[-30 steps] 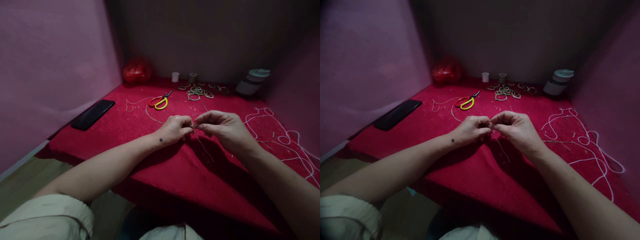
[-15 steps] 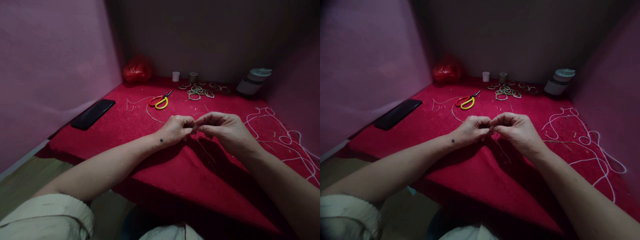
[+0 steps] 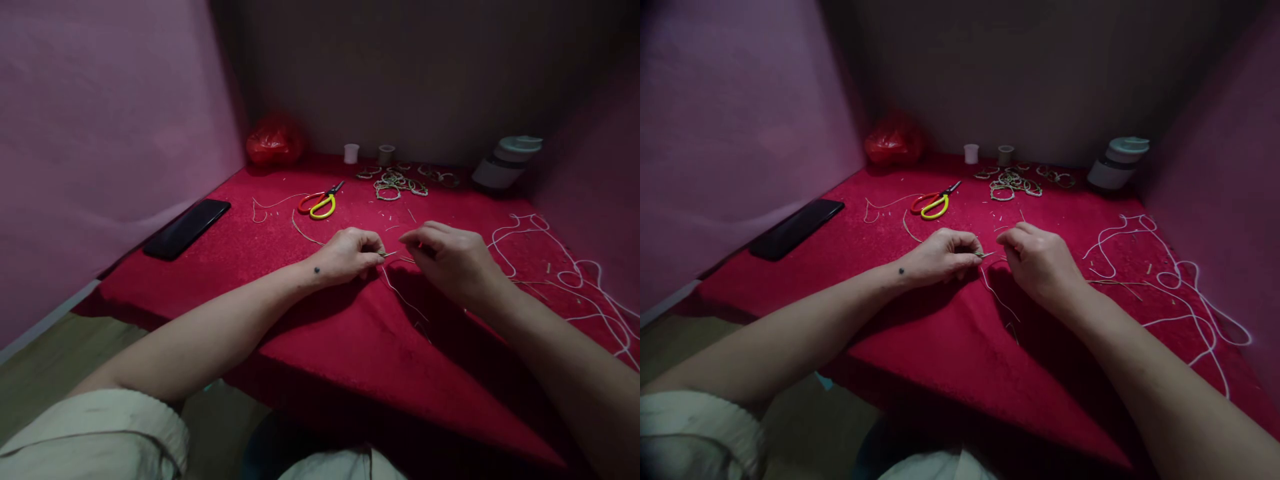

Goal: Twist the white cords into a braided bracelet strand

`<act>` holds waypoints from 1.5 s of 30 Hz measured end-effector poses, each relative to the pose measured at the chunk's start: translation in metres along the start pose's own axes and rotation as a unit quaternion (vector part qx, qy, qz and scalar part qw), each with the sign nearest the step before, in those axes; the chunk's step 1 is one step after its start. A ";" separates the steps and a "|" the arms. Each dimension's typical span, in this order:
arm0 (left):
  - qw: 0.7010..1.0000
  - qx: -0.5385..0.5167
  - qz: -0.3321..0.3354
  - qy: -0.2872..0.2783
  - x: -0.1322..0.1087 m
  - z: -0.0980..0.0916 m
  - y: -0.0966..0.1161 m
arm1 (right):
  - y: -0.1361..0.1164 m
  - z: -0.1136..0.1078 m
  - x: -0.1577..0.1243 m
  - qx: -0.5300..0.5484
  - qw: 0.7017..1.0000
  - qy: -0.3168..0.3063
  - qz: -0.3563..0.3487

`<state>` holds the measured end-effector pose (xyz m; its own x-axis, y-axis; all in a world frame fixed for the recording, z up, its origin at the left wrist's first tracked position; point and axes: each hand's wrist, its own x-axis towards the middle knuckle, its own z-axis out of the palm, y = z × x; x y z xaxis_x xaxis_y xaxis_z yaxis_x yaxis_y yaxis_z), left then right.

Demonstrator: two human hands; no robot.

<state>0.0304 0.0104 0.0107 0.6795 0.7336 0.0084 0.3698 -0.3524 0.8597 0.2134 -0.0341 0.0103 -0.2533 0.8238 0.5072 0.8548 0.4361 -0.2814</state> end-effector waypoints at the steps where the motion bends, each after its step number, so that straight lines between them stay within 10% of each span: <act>1: 1.000 0.001 -0.002 -0.002 0.000 0.000 0.000 | 0.002 0.002 -0.001 -0.051 0.999 -0.012 -0.013; 11: 0.998 -0.001 -0.060 -0.020 0.003 -0.002 -0.003 | -0.003 0.005 0.007 -0.248 0.963 -0.055 -0.092; 20: 0.993 -0.063 -0.096 -0.012 0.003 -0.004 -0.002 | 0.000 0.018 0.027 0.060 0.998 0.027 0.003; 33: 0.992 -0.064 -0.107 -0.025 0.003 -0.006 -0.002 | -0.002 0.027 0.030 0.327 0.928 -0.027 0.176; 45: 0.991 -0.050 -0.120 -0.016 0.004 -0.006 0.000 | 0.014 0.040 0.024 -0.046 0.998 0.031 0.018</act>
<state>0.0293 0.0172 0.0137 0.6003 0.7695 -0.2178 0.4594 -0.1088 0.8815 0.2016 0.0061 -0.0142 -0.1953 0.8137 0.5475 0.9016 0.3687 -0.2263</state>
